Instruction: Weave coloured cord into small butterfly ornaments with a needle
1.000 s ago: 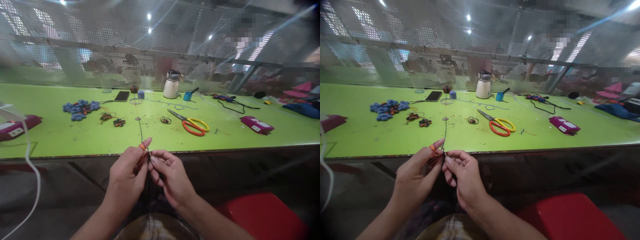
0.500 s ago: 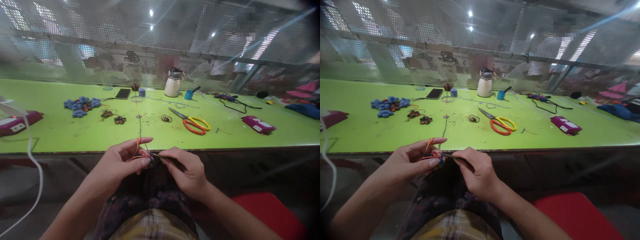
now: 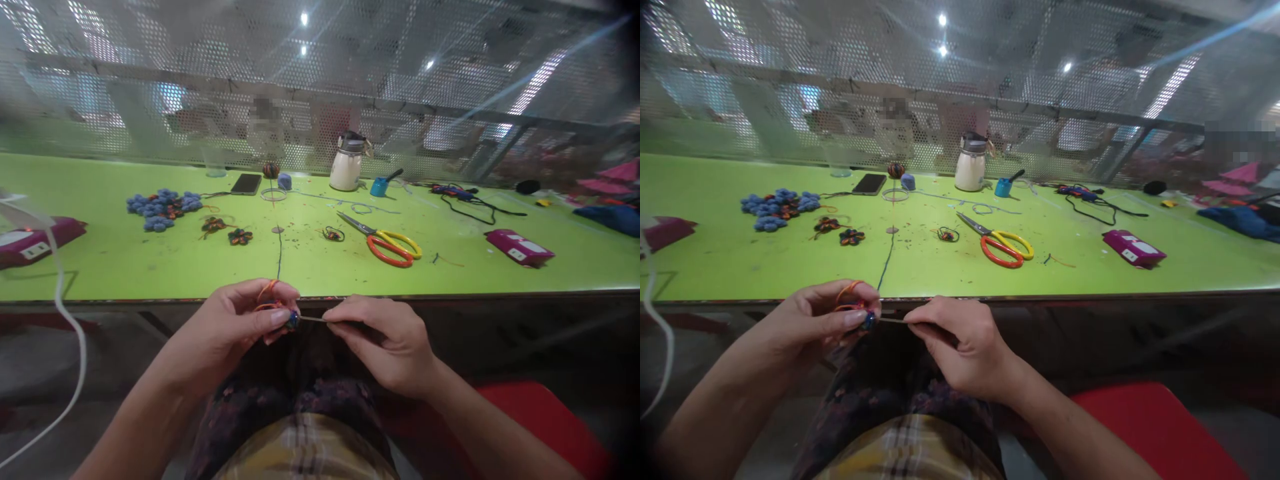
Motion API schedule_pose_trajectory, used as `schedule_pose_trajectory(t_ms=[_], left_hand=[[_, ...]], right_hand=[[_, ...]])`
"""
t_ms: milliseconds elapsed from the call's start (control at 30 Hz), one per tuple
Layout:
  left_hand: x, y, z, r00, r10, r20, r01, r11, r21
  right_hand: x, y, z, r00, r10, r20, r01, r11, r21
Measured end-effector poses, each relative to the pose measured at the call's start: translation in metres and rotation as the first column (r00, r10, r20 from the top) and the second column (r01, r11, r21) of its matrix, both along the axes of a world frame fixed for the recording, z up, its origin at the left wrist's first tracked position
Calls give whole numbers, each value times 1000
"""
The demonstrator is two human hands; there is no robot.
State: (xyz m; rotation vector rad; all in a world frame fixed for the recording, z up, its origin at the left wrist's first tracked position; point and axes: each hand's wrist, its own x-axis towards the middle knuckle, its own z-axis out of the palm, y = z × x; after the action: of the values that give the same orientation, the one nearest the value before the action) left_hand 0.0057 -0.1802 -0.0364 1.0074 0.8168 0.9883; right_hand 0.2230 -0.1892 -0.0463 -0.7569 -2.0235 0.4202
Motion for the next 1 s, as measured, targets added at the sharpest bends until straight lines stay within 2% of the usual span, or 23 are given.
schedule_pose_trajectory(t_ms=[100,300,400,533,600,700,767,833,1000], left_hand=[[3,1,-5,1000,2,-12,-2,999,42],[6,0,-5,972,51,-230,-18,989,146],[5,1,-4,981,54,-187,-33,993,115],[8,0,-9,990,136,31,-135,990,-28],[11,-1,-14,986,137,94,-133,990,-48],[17,1,-20,997,78,18,-78,997,1],[18,3,-21,994,92,-64,-89,995,53],[18,5,-18,985,128,-113,-117,988,103],[14,6,-4,973,126,-196,-87,976,199]], right_hand=[[-8,0,-3,995,13,-102,-26,991,-129],[-17,4,-12,981,-89,-172,26,941,-338],[-17,8,-13,968,-122,-219,28,921,-389],[-18,13,-14,910,-204,-360,1,870,-493],[-21,15,-16,868,-242,-435,-42,836,-548],[-25,16,-20,821,-276,-500,-95,798,-596],[-26,16,-20,810,-286,-513,-116,779,-617],[-25,17,-17,807,-296,-512,-108,777,-620],[-16,25,-6,808,-311,-501,-25,831,-555]])
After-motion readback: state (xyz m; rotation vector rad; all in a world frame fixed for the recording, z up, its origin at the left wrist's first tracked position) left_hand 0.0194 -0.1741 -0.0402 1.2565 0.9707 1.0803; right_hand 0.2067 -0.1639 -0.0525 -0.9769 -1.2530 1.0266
